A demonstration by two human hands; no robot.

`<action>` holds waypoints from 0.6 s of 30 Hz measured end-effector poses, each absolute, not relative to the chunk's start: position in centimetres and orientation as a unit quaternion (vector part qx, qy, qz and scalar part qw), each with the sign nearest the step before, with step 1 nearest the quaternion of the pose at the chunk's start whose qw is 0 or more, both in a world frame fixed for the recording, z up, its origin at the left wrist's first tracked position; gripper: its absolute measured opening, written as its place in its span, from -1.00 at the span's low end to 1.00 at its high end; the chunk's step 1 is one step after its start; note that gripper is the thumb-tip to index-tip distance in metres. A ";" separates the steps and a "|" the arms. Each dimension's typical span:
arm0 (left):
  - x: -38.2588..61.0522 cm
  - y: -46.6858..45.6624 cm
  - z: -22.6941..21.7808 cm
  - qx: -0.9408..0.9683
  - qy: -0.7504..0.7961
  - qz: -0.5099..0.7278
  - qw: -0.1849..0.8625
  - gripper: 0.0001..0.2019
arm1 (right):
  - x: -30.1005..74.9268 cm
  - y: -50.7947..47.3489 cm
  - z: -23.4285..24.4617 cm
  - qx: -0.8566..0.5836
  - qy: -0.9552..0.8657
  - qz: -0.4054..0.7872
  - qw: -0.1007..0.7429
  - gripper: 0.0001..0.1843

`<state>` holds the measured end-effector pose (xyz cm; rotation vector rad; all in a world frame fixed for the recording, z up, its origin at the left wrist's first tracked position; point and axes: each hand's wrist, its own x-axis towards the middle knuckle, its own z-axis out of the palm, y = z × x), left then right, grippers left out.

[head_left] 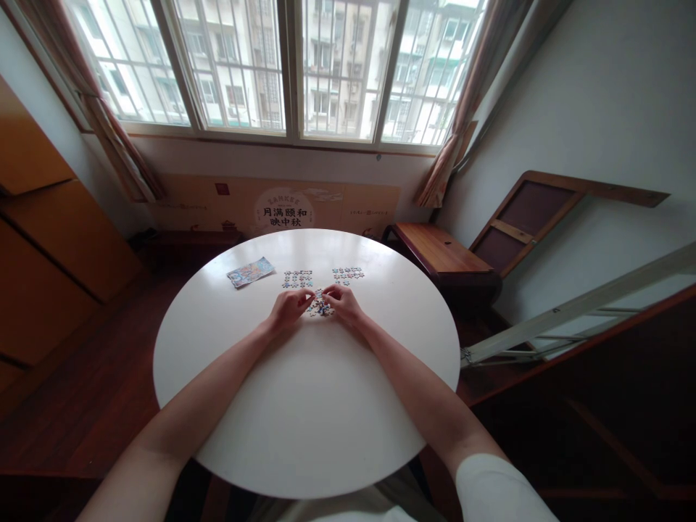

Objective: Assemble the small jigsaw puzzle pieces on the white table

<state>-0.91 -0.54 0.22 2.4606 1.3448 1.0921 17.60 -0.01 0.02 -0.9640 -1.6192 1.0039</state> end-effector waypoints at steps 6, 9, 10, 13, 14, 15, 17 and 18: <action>-0.9 -0.7 0.4 0.814 0.450 0.359 0.073 -0.76 | 17.7 0.1 -0.1 -0.399 -0.672 0.403 0.476 -0.74; -0.9 -0.7 0.5 0.814 0.453 0.357 0.074 -0.76 | 17.7 0.0 0.0 -0.399 -0.677 0.400 0.472 -0.75; -0.9 -0.7 0.5 0.814 0.454 0.356 0.074 -0.76 | 17.7 0.0 0.0 -0.399 -0.678 0.397 0.472 -0.76; -0.9 -0.6 0.4 0.811 0.459 0.354 0.072 -0.76 | 17.7 0.0 -0.1 -0.399 -0.685 0.389 0.470 -0.79; -0.9 -0.6 0.4 0.811 0.460 0.355 0.071 -0.76 | 17.7 0.1 -0.1 -0.399 -0.686 0.387 0.469 -0.79; -0.9 -0.6 0.4 0.810 0.461 0.356 0.071 -0.77 | 17.7 0.1 -0.1 -0.398 -0.688 0.386 0.469 -0.80; -0.9 -0.6 0.4 0.811 0.458 0.357 0.069 -0.77 | 17.7 0.1 -0.1 -0.397 -0.688 0.386 0.468 -0.79; -0.9 -0.6 0.4 0.812 0.456 0.358 0.069 -0.77 | 17.7 0.2 -0.1 -0.397 -0.688 0.386 0.468 -0.79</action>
